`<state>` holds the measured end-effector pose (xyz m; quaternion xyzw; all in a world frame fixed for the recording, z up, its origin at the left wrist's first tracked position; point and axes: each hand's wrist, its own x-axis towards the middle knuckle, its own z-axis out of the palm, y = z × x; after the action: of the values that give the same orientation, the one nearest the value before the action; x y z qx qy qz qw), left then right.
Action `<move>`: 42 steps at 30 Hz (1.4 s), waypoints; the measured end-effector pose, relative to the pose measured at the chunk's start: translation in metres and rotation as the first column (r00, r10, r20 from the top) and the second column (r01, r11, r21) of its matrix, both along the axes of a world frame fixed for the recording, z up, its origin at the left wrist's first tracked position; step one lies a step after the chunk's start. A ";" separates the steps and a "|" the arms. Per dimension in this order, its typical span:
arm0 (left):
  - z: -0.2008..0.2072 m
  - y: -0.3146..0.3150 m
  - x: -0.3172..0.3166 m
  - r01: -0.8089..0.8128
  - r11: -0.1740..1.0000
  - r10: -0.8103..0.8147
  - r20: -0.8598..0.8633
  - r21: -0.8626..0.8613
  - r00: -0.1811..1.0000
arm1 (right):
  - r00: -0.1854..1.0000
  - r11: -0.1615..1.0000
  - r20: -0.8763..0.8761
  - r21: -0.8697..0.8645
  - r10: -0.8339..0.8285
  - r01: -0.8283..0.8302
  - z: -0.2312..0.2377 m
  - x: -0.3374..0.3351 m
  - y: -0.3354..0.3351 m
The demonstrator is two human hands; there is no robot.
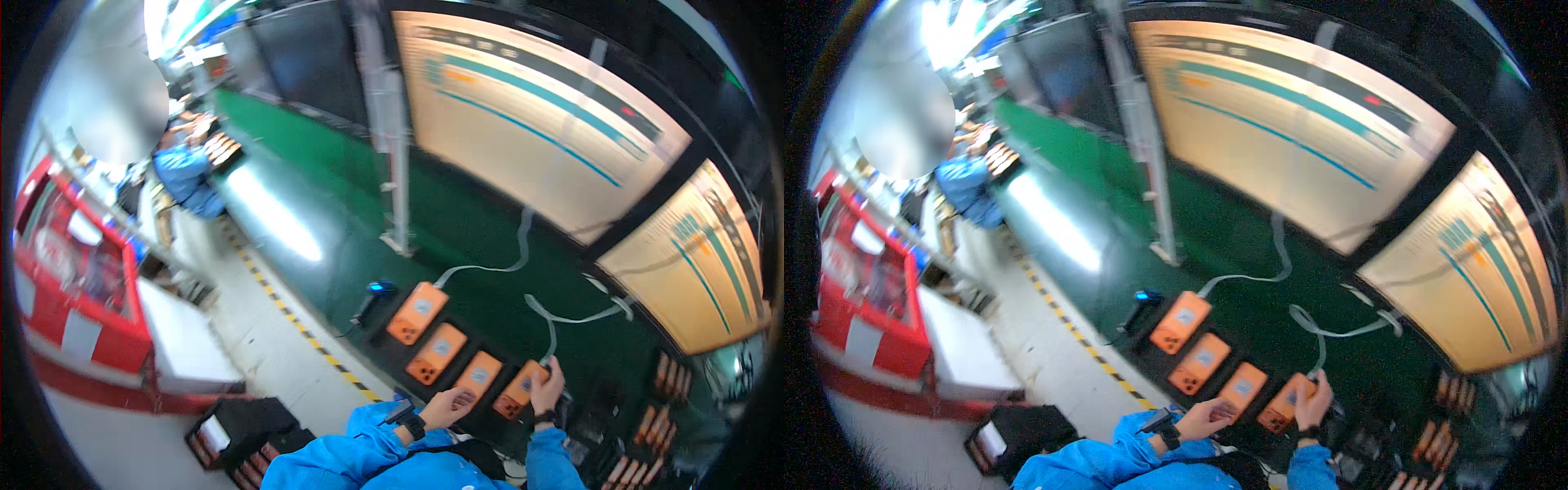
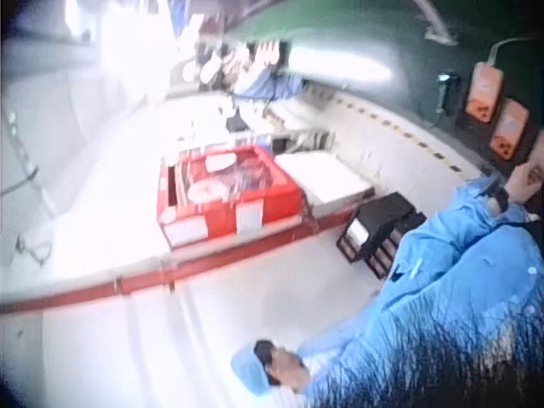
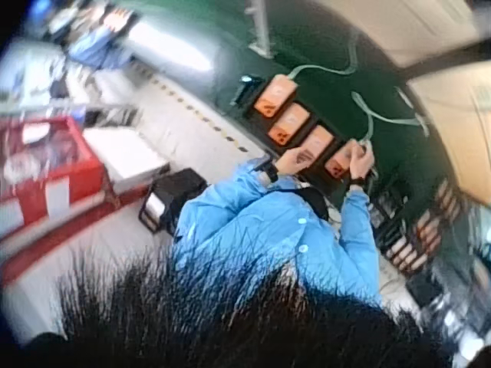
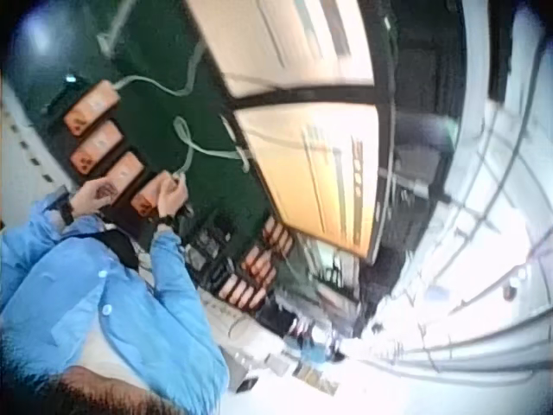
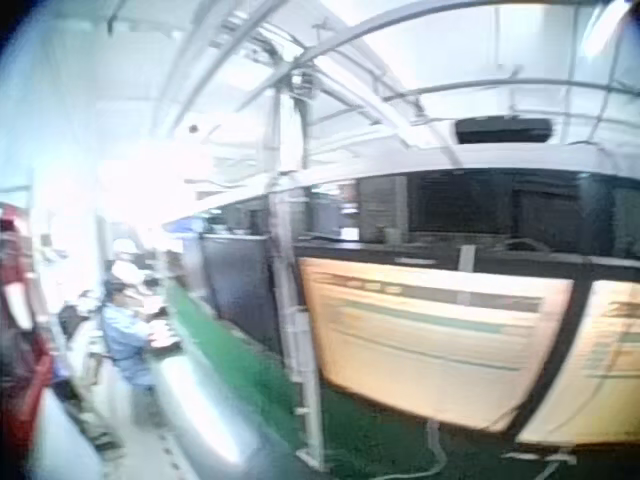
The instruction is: Scanning and testing handheld electronic devices on an assembly line.
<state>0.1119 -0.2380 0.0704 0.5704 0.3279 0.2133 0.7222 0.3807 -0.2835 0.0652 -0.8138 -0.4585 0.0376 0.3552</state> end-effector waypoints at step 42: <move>-0.233 -0.119 -0.248 -0.446 0.879 0.171 -0.763 -0.167 0.623 | 0.915 0.939 0.216 -0.125 0.341 -0.321 0.000 -0.119 -0.072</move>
<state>-0.1356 -0.3574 -0.1625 0.4070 0.7135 0.0312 0.5695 0.2613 -0.3554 0.0654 -0.7377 -0.6263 0.0206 0.2513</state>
